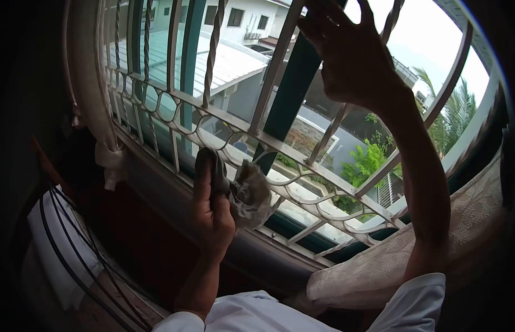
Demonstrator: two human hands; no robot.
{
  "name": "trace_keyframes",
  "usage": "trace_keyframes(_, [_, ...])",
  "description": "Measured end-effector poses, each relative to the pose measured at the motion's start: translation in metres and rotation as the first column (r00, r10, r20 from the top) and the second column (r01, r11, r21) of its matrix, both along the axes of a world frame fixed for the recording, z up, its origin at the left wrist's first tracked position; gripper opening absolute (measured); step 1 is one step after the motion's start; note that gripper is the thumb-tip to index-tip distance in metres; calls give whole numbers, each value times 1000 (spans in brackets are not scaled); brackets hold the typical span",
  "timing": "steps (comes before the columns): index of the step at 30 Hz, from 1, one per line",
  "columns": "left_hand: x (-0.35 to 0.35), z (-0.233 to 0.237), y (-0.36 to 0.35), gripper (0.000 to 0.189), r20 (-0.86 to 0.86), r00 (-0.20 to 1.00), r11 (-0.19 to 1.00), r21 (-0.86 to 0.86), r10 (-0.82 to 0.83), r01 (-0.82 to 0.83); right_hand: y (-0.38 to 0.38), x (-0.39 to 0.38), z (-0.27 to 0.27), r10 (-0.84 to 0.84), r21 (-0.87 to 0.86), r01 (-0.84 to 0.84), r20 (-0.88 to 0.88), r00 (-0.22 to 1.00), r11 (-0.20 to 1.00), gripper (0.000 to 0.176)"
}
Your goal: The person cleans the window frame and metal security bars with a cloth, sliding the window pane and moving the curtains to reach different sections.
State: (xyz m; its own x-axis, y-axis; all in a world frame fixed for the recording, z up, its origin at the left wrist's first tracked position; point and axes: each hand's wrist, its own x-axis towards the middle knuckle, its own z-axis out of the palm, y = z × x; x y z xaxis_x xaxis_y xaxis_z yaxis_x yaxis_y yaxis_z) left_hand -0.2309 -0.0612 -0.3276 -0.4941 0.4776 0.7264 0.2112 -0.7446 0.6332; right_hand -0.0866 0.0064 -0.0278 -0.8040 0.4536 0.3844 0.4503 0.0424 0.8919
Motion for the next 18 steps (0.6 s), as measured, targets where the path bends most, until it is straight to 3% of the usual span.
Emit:
trace_keyframes(2, [6,-28,-20,58,30,995,968,-230,-100,104,16,10,0,271,-67,-273,-40,962,960,73])
trace_keyframes(4, [23,-33,-9,58,-193,981,982,-189,-35,-2,18,12,-2,228,-29,-228,-8,974,973,67])
trace_keyframes(6, [45,-14,8,59,-334,943,995,-85,15,-46,78,36,0,364,226,-412,225,904,883,61])
trace_keyframes(7, [56,-6,26,61,-391,918,995,-46,65,-91,66,31,1,367,224,-415,227,902,882,61])
trace_keyframes(9, [72,-3,44,64,-445,888,992,-3,114,-129,22,19,3,157,-141,-158,-17,987,977,52])
trace_keyframes(11, [79,-4,52,62,-608,765,943,-79,211,-323,17,22,5,166,-142,-170,-38,985,975,48])
trace_keyframes(13, [78,-8,50,62,-570,800,955,-84,188,-284,14,22,0,168,-151,-175,-57,984,973,45])
trace_keyframes(15, [78,-7,48,61,-533,828,967,-64,175,-246,14,17,-13,232,23,-233,24,972,972,54])
trace_keyframes(16, [78,-6,47,59,-483,865,973,-102,133,-206,14,13,-19,283,10,-285,85,955,958,49])
trace_keyframes(18, [80,-5,49,56,-435,896,979,-126,88,-157,6,6,-38,102,-210,-65,169,980,976,41])
